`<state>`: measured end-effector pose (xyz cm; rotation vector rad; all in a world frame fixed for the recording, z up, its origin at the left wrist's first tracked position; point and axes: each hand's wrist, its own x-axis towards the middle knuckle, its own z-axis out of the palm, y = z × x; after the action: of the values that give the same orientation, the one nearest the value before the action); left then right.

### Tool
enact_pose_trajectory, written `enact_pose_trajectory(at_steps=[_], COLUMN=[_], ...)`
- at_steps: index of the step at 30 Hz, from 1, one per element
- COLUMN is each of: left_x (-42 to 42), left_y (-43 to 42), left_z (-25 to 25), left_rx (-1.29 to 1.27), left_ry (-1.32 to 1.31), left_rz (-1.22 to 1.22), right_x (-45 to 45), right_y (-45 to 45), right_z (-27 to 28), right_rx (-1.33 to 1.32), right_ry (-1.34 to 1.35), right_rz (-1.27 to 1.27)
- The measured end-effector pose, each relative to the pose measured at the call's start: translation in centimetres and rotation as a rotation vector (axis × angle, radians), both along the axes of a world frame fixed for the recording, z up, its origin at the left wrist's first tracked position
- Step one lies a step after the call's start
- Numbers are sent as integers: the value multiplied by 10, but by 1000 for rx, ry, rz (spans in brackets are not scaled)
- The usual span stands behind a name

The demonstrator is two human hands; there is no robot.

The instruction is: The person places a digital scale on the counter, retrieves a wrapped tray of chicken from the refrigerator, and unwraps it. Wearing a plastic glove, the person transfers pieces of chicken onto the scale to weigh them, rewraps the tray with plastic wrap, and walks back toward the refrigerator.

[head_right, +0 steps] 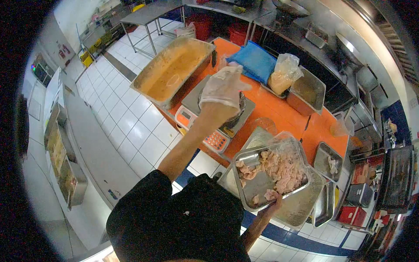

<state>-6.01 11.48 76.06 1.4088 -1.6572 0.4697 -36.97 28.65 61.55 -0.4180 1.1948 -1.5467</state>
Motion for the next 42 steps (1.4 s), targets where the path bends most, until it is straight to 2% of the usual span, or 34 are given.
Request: enact_pose_trajectory(at_steps=[3, 5, 7, 14, 17, 18, 20, 21, 23, 25, 27, 29, 32, 33, 35, 36, 38, 39, 40, 41, 42], left_x=[-21, -32, -40, -77, -117, -123, -133, -137, -143, -150, -150, -152, -157, -159, -163, -162, -159, -156, -152, -147, -144], left_y=[9, 17, 24, 58, 71, 82, 103, 108, 110, 118, 121, 116, 116, 114, 111, 110, 103, 99, 96, 95, 97], left_z=[21, 34, 43, 49, 6, 1, -7, -14, -35, -62, -63, -58, -47, -41, -31, -37, -59, -69, -79, -78, -77], left_rx=[-109, -143, -160, -103, 98, 99, 430, 430, 814, 771, 729, 959, 1042, 1042, 1239, 1240, 1094, 1093, 976, 859, 858], left_ry=[69, 86, 95, 106, 124, 123, -88, -87, -183, -144, -104, -160, -201, -205, -35, -38, 137, 136, 118, 101, 100], left_rz=[-104, -150, -197, -448, -677, -680, -716, -717, -695, -692, -689, -939, -1056, -1057, -962, -961, -1002, -1000, -1042, -1081, -1077], right_x=[3, 13, 3, 2, -1, -6, -19, -20, -19, -14, -7, -3, -4, -12, -11, -7, 1, 4, 4, 2, 1], right_y=[0, 0, -2, -1, -1, 1, 7, 8, 9, 8, 8, 7, 8, 10, 10, 10, 9, 8, 7, 4, 2], right_z=[7, 19, 6, 4, 3, -2, -15, -12, -1, 8, 11, 11, 5, -3, -10, -9, 7, 14, 13, 11, 8], right_rx=[51, 45, 43, 59, 77, 77, -9, -9, 113, 99, 85, 76, 113, 103, 54, 5, 0, -7, -10, 15, 39], right_ry=[-40, 25, -7, 7, -12, -13, 77, 78, -11, -3, 4, 57, 3, -85, -85, -83, -44, -4, -5, -48, -91], right_rz=[18, -76, -52, -74, -68, -71, -19, -21, -41, -47, -53, -101, -113, 18, -17, -49, -12, 27, 28, -14, -54])
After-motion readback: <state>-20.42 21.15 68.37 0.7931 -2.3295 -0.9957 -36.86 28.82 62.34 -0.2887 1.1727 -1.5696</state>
